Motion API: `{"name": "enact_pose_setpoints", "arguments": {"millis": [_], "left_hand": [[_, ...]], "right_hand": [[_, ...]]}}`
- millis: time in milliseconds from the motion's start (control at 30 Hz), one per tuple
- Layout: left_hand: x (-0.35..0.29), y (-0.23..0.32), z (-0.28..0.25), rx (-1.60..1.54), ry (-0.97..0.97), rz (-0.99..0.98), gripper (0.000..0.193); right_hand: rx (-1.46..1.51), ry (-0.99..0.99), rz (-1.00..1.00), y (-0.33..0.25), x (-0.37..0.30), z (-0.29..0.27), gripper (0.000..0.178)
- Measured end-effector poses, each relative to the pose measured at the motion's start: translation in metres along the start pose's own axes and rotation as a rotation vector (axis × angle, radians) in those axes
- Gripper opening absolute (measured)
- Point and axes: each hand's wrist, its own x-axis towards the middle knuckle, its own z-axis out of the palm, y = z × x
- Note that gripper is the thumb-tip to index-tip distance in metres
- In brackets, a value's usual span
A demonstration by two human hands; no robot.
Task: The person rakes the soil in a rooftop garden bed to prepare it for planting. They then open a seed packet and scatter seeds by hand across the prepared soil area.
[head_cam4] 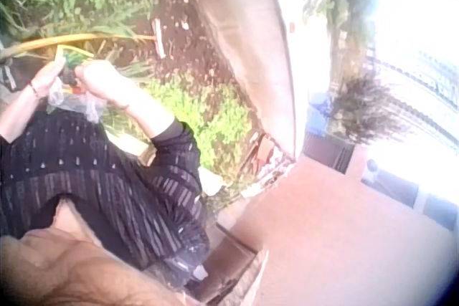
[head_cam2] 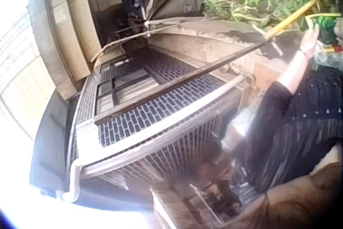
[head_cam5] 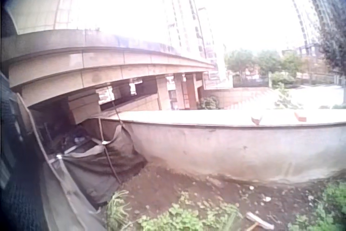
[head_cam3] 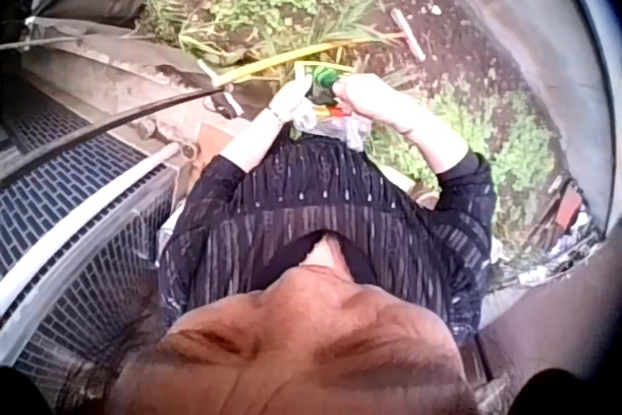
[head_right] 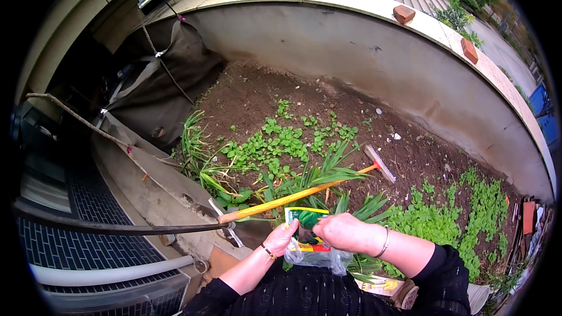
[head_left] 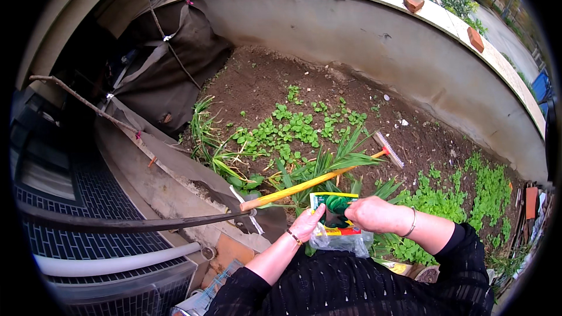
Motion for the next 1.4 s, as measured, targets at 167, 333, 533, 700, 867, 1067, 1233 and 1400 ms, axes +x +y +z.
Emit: {"name": "enact_pose_setpoints", "arguments": {"millis": [167,333,533,700,867,1067,1233,1400], "left_hand": [[0.011,-0.052,0.007,0.059,0.013,-0.032,0.041],[0.010,-0.097,0.014,0.160,0.026,-0.126,0.054],[0.013,-0.120,0.024,0.142,0.025,-0.157,0.056],[0.018,-0.137,0.022,0.213,0.046,-0.245,0.059],[0.024,-0.152,0.017,-0.026,0.129,-0.225,0.068],[0.026,-0.151,0.017,0.035,0.142,-0.239,0.060],[0.034,-0.147,0.024,-0.057,0.170,-0.173,0.055],[0.041,-0.127,0.020,-0.189,0.190,-0.030,0.043]], "right_hand": [[0.006,-0.261,0.148,-0.022,-0.022,0.034,0.005],[0.081,-0.367,0.237,-0.025,-0.036,0.066,0.005],[0.102,-0.425,0.340,-0.037,-0.057,0.087,0.008],[0.158,-0.504,0.501,-0.034,-0.056,0.106,0.009],[-0.021,-0.304,0.471,-0.040,-0.052,0.135,0.009],[0.060,-0.287,0.542,-0.035,-0.054,0.148,0.018],[-0.028,-0.331,0.492,-0.030,-0.031,0.121,0.014],[-0.125,-0.190,0.430,-0.028,-0.025,0.112,0.008]]}}
